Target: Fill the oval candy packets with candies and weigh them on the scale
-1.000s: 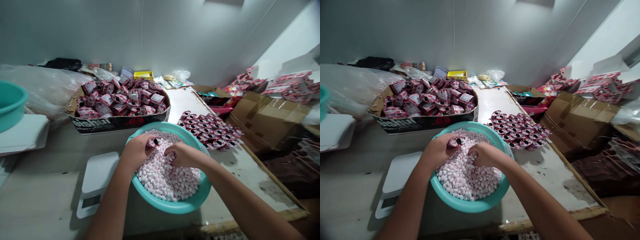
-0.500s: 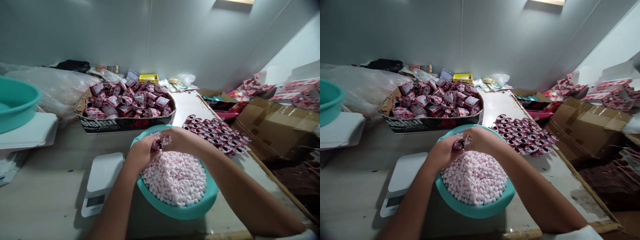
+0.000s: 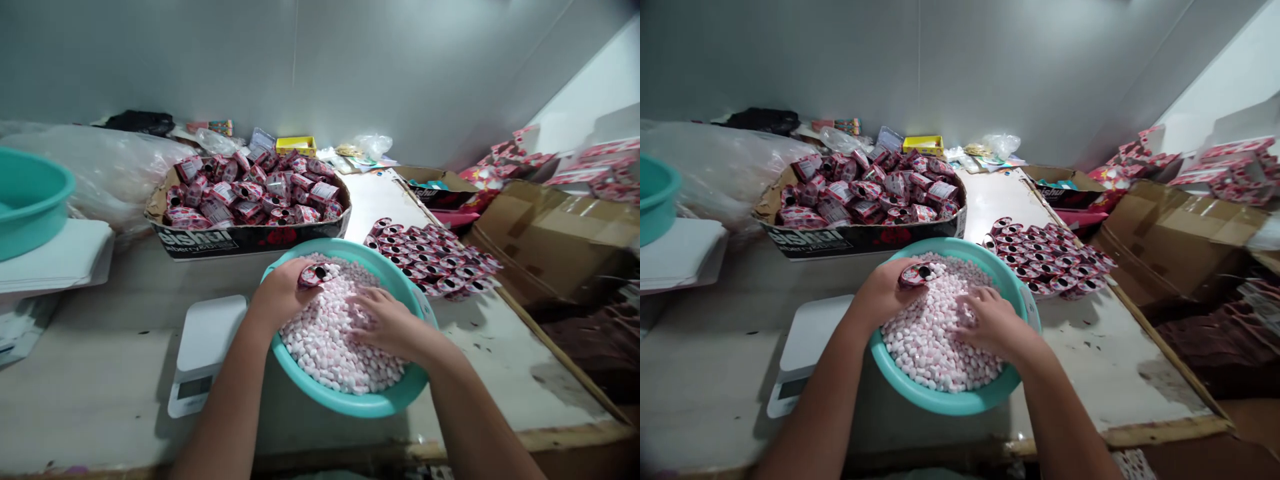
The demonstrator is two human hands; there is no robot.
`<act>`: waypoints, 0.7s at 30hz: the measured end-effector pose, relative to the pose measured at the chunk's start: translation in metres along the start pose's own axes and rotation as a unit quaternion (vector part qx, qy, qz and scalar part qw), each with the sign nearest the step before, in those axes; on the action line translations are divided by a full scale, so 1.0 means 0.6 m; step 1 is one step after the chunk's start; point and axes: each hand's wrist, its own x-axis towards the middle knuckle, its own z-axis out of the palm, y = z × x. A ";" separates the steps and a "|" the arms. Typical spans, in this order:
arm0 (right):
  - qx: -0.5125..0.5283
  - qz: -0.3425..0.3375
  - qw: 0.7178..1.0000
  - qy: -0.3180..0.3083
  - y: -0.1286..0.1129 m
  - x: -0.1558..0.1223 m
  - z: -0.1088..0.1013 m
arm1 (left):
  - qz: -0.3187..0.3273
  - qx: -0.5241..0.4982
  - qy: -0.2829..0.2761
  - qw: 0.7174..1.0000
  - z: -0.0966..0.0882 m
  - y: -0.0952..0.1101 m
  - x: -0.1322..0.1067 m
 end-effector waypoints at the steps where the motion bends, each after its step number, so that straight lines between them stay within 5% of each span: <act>1: 0.000 0.004 1.000 -0.013 -0.003 -0.002 0.010 | 0.002 0.000 0.006 1.000 0.000 -0.001 0.000; 14: 0.020 -0.019 0.999 -0.024 -0.028 0.023 -0.002 | -0.037 0.040 -0.044 0.998 0.002 0.006 -0.004; 21: 0.054 -0.026 0.997 0.040 -0.049 0.030 -0.039 | -0.030 0.037 -0.045 0.998 0.005 0.002 -0.004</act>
